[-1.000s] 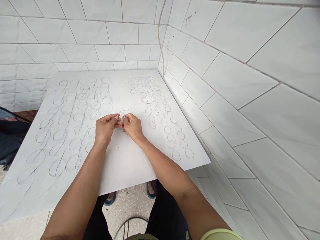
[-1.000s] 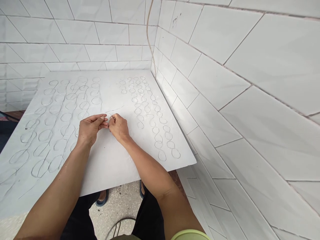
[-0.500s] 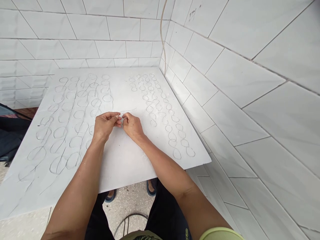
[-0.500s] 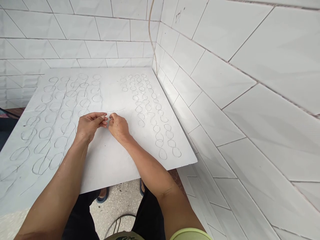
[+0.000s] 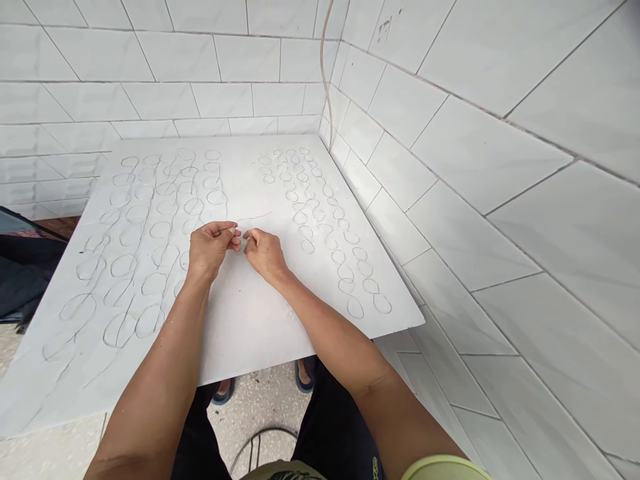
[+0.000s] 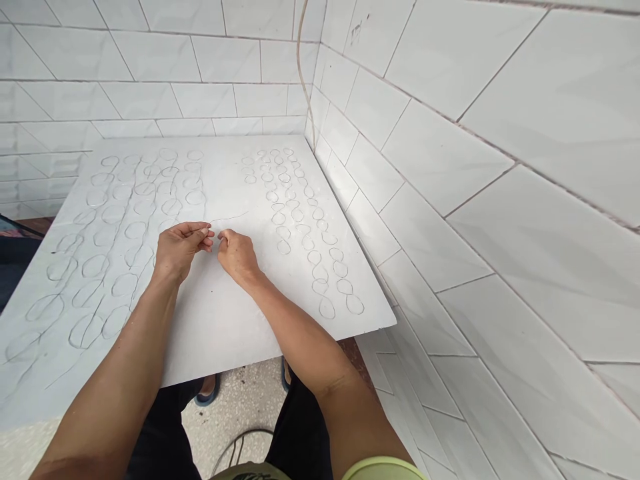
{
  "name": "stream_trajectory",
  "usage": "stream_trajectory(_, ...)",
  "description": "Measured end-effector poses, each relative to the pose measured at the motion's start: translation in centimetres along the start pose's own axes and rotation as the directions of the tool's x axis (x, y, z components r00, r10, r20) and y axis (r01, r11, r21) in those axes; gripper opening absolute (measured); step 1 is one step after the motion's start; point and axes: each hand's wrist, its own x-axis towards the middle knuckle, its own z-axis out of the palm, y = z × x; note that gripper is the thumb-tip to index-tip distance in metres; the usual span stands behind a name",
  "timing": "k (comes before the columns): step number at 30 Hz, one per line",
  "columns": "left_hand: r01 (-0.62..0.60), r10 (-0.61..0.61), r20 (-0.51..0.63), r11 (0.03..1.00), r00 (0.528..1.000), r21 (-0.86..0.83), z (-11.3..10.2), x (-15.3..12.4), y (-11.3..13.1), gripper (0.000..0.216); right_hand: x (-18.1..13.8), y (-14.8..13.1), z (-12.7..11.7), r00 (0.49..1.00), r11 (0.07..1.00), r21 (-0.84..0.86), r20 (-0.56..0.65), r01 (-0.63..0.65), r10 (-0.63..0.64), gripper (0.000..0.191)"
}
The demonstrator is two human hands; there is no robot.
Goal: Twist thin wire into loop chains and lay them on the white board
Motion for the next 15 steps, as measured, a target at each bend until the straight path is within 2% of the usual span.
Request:
stream_trajectory(8,-0.010,0.010,0.012,1.000,1.000,0.017,0.16,-0.40,-0.37,0.031,0.26,0.17,-0.16,0.998,0.995,0.071,0.005,-0.069,0.068,0.024)
stream_trajectory(15,-0.012,0.012,-0.004,1.000,1.000,-0.014,0.63,-0.70,-0.10,0.029,0.21,0.09,-0.15,1.000,0.998,0.060,-0.008,-0.030,0.030,0.025)
